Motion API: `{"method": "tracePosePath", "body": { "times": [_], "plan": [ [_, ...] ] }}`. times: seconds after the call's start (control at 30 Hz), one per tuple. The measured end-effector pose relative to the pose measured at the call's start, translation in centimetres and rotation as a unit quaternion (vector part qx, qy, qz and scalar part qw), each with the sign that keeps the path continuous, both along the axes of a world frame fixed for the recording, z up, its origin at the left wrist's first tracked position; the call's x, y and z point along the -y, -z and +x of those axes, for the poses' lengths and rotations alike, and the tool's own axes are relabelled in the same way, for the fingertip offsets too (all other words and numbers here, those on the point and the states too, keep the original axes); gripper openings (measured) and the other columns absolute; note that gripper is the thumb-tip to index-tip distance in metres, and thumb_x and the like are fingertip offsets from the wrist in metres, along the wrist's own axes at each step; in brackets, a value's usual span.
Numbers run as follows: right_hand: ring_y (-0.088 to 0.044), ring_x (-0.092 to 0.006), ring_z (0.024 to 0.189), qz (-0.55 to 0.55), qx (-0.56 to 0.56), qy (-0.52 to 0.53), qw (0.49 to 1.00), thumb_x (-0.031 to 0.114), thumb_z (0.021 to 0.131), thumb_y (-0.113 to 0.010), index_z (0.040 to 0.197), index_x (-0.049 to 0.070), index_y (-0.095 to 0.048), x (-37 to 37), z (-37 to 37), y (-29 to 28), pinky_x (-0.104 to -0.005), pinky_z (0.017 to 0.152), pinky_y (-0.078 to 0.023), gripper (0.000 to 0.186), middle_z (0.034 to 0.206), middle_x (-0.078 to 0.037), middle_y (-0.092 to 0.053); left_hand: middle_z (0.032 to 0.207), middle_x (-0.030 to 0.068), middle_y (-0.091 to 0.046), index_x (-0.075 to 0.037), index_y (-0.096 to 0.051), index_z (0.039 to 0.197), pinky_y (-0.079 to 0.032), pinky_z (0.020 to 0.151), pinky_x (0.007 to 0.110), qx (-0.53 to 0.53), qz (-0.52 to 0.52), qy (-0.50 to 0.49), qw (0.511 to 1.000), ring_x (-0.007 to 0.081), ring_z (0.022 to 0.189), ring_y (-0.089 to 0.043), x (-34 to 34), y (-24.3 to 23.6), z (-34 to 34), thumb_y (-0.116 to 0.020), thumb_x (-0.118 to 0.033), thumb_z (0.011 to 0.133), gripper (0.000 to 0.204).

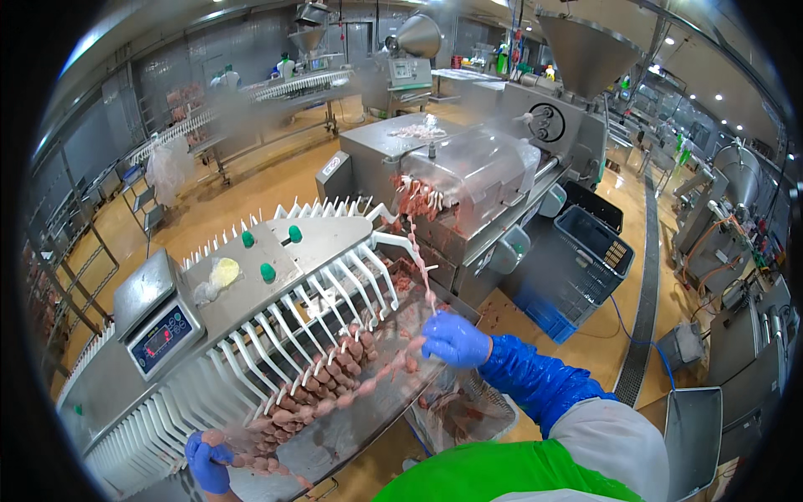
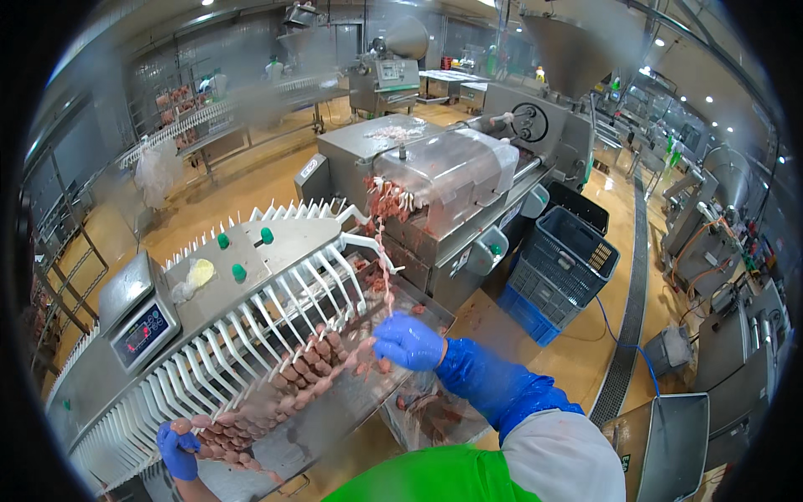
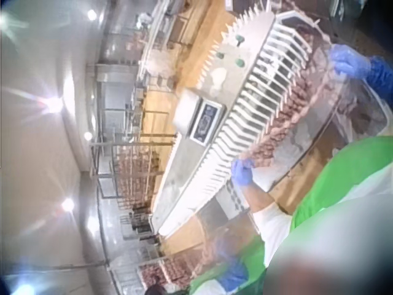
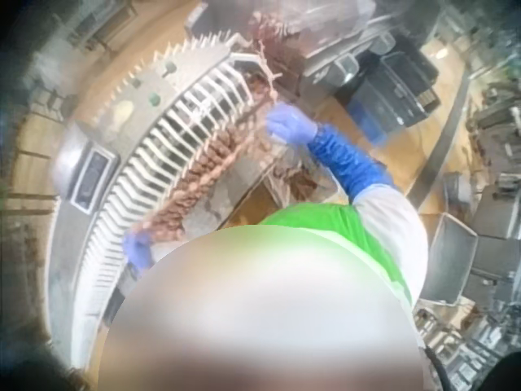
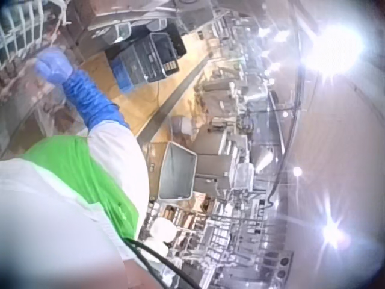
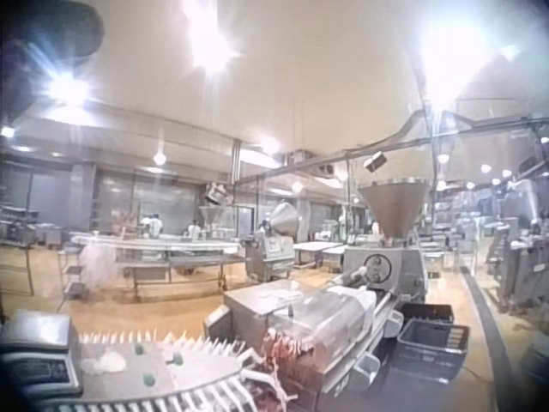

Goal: The person operates a sausage-making machine, feeding ground meat into the hopper and guiding the casing as it extrudes. They repeatedly adjust the machine's controls and clear blockages in the casing to maintain continuous production.

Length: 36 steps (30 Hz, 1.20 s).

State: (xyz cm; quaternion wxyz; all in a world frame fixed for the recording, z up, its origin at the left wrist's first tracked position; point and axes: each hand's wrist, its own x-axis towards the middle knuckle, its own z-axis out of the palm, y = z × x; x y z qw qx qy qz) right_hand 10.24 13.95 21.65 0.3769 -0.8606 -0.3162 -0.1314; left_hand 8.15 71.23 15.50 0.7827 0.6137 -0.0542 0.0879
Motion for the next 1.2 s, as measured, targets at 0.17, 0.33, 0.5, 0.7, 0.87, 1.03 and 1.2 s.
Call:
{"method": "tracePosePath", "body": {
  "times": [0.17, 0.33, 0.5, 0.7, 0.87, 1.03, 1.2],
  "plan": [
    [-0.062, -0.0397, 0.075, -0.101, -0.023, -0.074, 0.992, 0.031, 0.101, -0.05, 0.093, 0.007, -0.07, -5.4, -2.4, 1.9, -0.0479, 0.068, -0.048, 0.032, 0.078, -0.019, -0.065, 0.077, 0.0068, -0.067, 0.003, -0.066, 0.094, -0.049, 0.059, 0.026, -0.105, 0.085, 0.031, 0.99, 0.0145, 0.064, -0.062, 9.0, 2.9, -0.6, -0.058, -0.012, 0.088, 0.019],
    [-0.062, -0.0426, 0.082, -0.115, -0.195, -0.106, 0.968, 0.038, 0.103, -0.045, 0.093, 0.007, -0.069, -7.8, -5.0, 6.8, -0.0497, 0.072, -0.049, 0.04, 0.083, -0.022, -0.065, 0.112, 0.0089, -0.071, 0.001, -0.07, 0.113, -0.049, 0.086, 0.029, -0.177, 0.167, 0.235, 0.941, 0.0154, 0.094, -0.064, 20.9, 4.8, -1.0, -0.051, -0.029, 0.101, 0.037],
    [-0.063, -0.0386, 0.075, 0.057, -0.133, -0.136, 0.98, 0.034, 0.103, -0.048, 0.091, 0.004, -0.064, -8.8, -6.4, 11.7, -0.0462, 0.068, -0.05, 0.036, 0.078, -0.017, -0.065, 0.105, 0.0069, -0.068, -0.001, -0.062, 0.123, -0.049, 0.084, 0.027, -0.175, 0.186, 0.429, 0.866, 0.0159, 0.093, -0.063, 31.3, 11.1, 2.7, -0.048, -0.039, 0.104, 0.045],
    [-0.067, -0.0317, 0.076, -0.02, -0.347, -0.169, 0.922, 0.036, 0.103, -0.048, 0.1, 0.005, -0.067, -5.1, -8.5, 17.5, -0.0426, 0.073, -0.052, 0.036, 0.084, -0.016, -0.069, 0.09, 0.0062, -0.065, -0.003, -0.065, 0.1, -0.049, 0.073, 0.03, -0.281, 0.095, 0.453, 0.841, 0.0153, 0.08, -0.06, 39.1, 14.2, 3.8, -0.047, -0.04, 0.103, 0.042],
    [-0.065, -0.0249, 0.072, 0.055, -0.385, -0.183, 0.903, 0.038, 0.104, -0.047, 0.094, 0.005, -0.067, -5.7, -11.5, 25.4, -0.0402, 0.072, -0.051, 0.039, 0.081, -0.012, -0.069, 0.091, 0.012, -0.067, -0.002, -0.063, 0.101, -0.05, 0.072, 0.035, -0.058, 0.337, 0.439, 0.831, 0.0187, 0.079, -0.064, 35.6, 17.9, -1.2, -0.045, -0.037, 0.103, 0.04],
    [-0.065, -0.0239, 0.091, 0.044, -0.482, -0.253, 0.838, 0.033, 0.101, -0.05, 0.117, 0.009, -0.067, -7.9, -9.0, 25.3, -0.0372, 0.087, -0.051, 0.033, 0.096, -0.012, -0.069, 0.102, 0.0112, -0.07, -0.003, -0.064, 0.109, -0.051, 0.079, 0.03, -0.096, 0.315, 0.346, 0.878, 0.014, 0.087, -0.064, 24.8, 20.9, -6.7, -0.047, -0.028, 0.103, 0.031],
    [-0.061, -0.0263, 0.116, 0.086, -0.296, -0.157, 0.938, 0.025, 0.097, -0.059, 0.128, 0.011, -0.064, -3.0, -5.0, 24.9, -0.0405, 0.101, -0.046, 0.034, 0.119, -0.013, -0.066, 0.087, 0.0021, -0.065, -0.002, -0.067, 0.095, -0.048, 0.07, 0.029, -0.279, 0.316, 0.169, 0.891, 0.0121, 0.076, -0.059, 13.4, 16.3, -5.7, -0.047, -0.03, 0.105, 0.036]
  ]
}}
